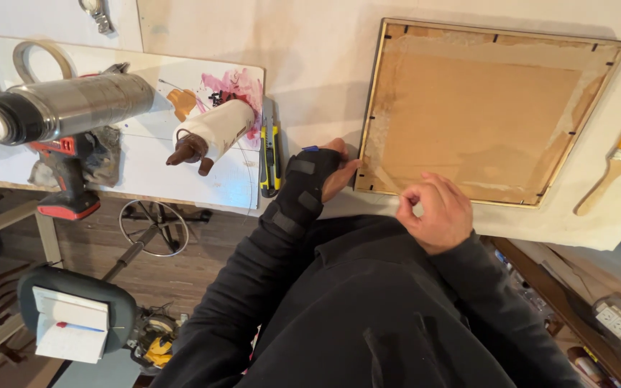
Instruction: Assembling a picture frame by inserting a photograph, cleaning the glass, and securing the backing and trim with a staple gun.
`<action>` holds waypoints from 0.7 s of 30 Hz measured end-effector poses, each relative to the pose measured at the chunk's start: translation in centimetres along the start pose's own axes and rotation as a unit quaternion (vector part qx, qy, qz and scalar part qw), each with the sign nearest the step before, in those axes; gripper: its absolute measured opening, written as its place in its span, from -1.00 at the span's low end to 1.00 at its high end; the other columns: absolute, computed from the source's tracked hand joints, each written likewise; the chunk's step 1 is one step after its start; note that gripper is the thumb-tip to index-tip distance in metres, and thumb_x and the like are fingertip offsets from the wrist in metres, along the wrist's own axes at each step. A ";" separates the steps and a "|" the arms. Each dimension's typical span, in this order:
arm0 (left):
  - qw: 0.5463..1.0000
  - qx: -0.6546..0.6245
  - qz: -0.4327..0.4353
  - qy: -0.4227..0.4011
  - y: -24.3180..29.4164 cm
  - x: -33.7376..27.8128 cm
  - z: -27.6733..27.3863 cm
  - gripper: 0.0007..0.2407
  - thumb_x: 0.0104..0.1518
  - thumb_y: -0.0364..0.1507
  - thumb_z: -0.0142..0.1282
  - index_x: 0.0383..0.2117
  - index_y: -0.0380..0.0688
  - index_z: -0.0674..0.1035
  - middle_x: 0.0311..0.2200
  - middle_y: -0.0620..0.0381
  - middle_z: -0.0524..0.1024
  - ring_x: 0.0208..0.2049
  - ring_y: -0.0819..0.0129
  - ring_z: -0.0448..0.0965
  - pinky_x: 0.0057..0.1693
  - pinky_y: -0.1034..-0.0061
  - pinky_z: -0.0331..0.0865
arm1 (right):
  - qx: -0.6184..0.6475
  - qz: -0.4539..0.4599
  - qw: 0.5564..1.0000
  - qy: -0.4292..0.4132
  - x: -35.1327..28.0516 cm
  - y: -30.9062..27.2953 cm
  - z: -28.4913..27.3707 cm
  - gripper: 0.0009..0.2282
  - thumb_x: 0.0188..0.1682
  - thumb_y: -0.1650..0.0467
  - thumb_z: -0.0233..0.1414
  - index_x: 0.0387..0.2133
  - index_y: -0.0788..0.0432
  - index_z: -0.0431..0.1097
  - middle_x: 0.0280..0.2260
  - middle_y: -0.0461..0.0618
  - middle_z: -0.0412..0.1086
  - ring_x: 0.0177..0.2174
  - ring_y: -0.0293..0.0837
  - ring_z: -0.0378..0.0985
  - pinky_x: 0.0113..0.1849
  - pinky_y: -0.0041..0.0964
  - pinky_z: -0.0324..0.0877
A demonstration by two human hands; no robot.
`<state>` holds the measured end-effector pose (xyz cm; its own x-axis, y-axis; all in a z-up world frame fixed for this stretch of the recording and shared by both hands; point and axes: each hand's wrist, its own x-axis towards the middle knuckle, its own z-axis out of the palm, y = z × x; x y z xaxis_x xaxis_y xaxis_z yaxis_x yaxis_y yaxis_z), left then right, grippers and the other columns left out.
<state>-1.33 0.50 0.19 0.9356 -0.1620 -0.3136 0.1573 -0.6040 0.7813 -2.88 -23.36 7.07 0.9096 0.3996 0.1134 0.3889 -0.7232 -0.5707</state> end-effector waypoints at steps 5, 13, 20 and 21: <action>1.000 -0.012 0.012 -0.004 0.1 0.0 -0.1 -0.74 0.14 -0.22 0.26 -0.38 -0.15 0.50 -0.56 0.00 0.55 -0.42 0.03 0.63 -0.29 0.28 0.46 | -0.011 0.070 0.997 0.005 -6.7 2.1 -4.4 -0.86 -0.14 0.51 0.20 -0.38 0.20 0.38 -0.38 0.03 0.43 -0.17 0.16 0.63 -0.13 -0.06 0.51; 0.998 0.039 -0.038 -0.037 -0.2 0.8 0.5 -0.73 0.09 -0.19 0.27 -0.46 -0.14 0.54 -0.56 -0.02 0.55 -0.43 0.03 0.62 -0.30 0.25 0.44 | -0.166 0.376 0.912 0.022 -36.3 6.7 -6.6 -0.79 0.15 0.34 0.17 -0.39 0.21 0.39 -0.45 0.03 0.44 -0.50 -0.10 0.51 -0.37 -0.24 0.44; 0.998 0.052 -0.040 -0.023 0.6 1.1 0.1 -0.74 0.07 -0.19 0.27 -0.42 -0.12 0.56 -0.57 0.03 0.57 -0.45 0.05 0.63 -0.31 0.27 0.44 | -0.235 0.319 0.912 -0.105 -49.0 13.4 -1.0 -0.66 0.12 0.20 0.14 -0.53 0.17 0.38 -0.50 0.03 0.42 -0.50 -0.03 0.50 -0.37 -0.12 0.41; 0.997 0.053 -0.048 -0.024 0.5 1.3 0.1 -0.74 0.07 -0.19 0.27 -0.41 -0.11 0.56 -0.58 0.04 0.56 -0.46 0.06 0.63 -0.31 0.27 0.44 | -0.242 0.308 0.912 -0.125 -48.7 14.9 -0.3 -0.64 0.12 0.18 0.13 -0.55 0.17 0.38 -0.51 0.03 0.42 -0.50 -0.02 0.50 -0.37 -0.10 0.40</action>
<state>-0.10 -0.09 0.12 0.9011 -0.1346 -0.4122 0.2097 -0.6967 0.6860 -41.35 -53.78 -6.68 0.9392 -0.0938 -0.3304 -0.1101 -0.9934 -0.0309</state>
